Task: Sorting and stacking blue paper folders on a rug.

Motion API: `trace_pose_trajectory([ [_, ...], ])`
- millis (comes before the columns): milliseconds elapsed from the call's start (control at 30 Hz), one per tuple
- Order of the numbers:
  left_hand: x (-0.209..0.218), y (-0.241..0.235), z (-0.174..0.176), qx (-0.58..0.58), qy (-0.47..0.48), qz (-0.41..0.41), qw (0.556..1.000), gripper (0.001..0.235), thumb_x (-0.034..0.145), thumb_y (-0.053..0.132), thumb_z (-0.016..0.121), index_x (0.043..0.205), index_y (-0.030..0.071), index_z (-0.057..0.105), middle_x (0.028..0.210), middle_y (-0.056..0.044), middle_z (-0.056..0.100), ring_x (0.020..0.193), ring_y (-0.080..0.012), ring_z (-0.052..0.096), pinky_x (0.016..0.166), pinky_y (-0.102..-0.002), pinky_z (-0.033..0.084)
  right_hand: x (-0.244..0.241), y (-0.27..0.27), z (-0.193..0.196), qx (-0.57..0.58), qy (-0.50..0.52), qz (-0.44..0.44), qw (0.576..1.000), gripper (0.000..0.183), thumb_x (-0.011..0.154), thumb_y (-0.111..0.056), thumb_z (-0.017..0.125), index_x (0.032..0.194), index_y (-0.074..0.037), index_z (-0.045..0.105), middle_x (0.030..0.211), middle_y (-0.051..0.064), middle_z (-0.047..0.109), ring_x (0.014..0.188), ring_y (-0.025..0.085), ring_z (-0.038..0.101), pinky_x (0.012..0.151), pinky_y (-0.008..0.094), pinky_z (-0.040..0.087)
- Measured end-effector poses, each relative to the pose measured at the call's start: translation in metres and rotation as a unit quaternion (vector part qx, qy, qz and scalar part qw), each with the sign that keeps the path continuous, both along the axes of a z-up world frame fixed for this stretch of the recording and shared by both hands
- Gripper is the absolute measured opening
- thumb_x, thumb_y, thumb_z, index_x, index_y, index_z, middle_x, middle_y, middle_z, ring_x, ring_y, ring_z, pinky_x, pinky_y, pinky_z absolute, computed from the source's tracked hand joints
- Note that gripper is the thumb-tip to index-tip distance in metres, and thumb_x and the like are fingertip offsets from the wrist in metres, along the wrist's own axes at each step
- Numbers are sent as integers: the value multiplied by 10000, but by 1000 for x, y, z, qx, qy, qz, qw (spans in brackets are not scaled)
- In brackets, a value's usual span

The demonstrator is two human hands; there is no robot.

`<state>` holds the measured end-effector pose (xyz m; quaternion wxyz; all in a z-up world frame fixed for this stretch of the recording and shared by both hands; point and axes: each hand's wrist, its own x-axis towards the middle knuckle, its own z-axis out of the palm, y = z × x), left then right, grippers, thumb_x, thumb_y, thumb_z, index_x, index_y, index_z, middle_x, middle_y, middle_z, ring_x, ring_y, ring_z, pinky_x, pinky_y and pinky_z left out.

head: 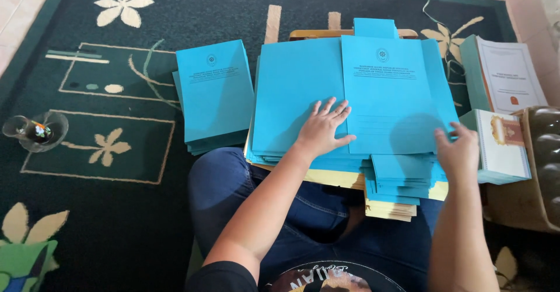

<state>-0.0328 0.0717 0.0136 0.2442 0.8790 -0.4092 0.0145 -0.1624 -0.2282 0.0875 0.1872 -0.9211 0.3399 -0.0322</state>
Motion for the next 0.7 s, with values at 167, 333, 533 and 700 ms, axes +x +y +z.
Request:
trace_pose_trajectory([
  [167,-2,2,4,6,3,-1,1000,804,997,652,417,1610,140,324,1675,-40,316,1572,-325,199,1273,-574,130,21,-73,-62,668,-404,-173,600,594,1039,-626,463,678,-198,267,806,23,311,820,226,365,874,340,351],
  [333,1,-2,-10,-19,23,19,999,758,965,641,500,1591,218,432,1664,6,392,1571,-321,289,1285,-622,183,48,-11,-94,453,-417,77,784,406,984,-432,440,839,-64,352,943,136,385,991,321,399,1007,426,332],
  [533,14,-1,-15,-69,73,15,995,629,1049,555,436,1566,197,450,1593,-25,494,1538,-331,364,1273,-626,210,69,74,-140,-37,-326,448,832,352,890,-97,417,1116,158,509,1178,324,521,1287,482,466,1235,575,305],
  [700,33,24,2,-331,246,59,909,647,1046,593,436,1537,174,488,1562,-71,514,1514,-336,396,1275,-583,218,52,176,-48,-43,77,283,955,708,1102,-549,164,1683,-149,101,1750,116,95,1615,326,36,1319,478,59],
])
